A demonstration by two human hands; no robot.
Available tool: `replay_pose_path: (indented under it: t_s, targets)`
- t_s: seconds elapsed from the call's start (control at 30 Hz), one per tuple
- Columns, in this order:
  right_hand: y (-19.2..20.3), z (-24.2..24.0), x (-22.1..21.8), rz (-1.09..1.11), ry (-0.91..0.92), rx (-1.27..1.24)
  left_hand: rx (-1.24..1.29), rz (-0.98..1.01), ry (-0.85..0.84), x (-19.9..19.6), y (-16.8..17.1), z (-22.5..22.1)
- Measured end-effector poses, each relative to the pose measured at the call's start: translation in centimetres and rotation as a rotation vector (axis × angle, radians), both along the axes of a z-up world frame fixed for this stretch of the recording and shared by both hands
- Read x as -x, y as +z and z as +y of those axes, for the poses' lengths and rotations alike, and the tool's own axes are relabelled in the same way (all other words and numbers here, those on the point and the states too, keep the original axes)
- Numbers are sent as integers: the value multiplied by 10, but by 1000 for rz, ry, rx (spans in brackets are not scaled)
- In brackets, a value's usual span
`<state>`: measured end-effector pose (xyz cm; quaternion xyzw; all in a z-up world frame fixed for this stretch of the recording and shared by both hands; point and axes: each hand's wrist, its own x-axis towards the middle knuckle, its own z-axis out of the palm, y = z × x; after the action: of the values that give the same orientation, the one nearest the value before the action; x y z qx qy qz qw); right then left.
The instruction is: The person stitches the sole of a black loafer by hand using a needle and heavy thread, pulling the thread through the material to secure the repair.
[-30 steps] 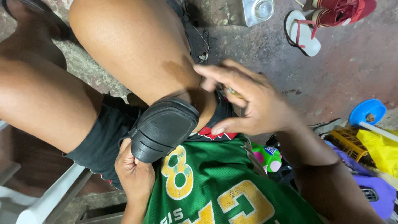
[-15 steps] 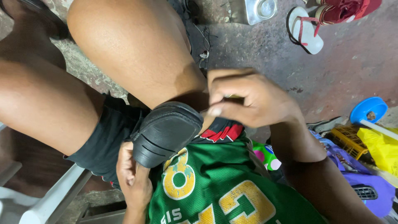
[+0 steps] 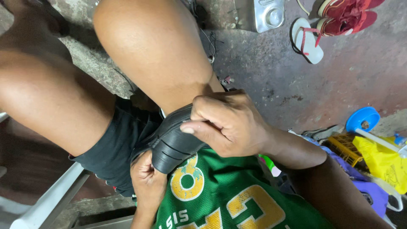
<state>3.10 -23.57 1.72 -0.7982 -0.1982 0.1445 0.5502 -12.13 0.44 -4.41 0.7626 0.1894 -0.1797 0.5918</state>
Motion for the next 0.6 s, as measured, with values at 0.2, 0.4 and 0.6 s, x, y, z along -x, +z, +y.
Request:
replay_pose_path:
  t_s: [0.2,0.4,0.6]
  targets:
    - [-5,17,-4,-62,31,193,156,68,76,25,-1,15]
    - [-21,-16,-11,581,-25,-607,-208,-123,-7,-18,70,14]
    - [-34,-16,4,895,-164,-999,-490,-484,-439,-102,95,-23]
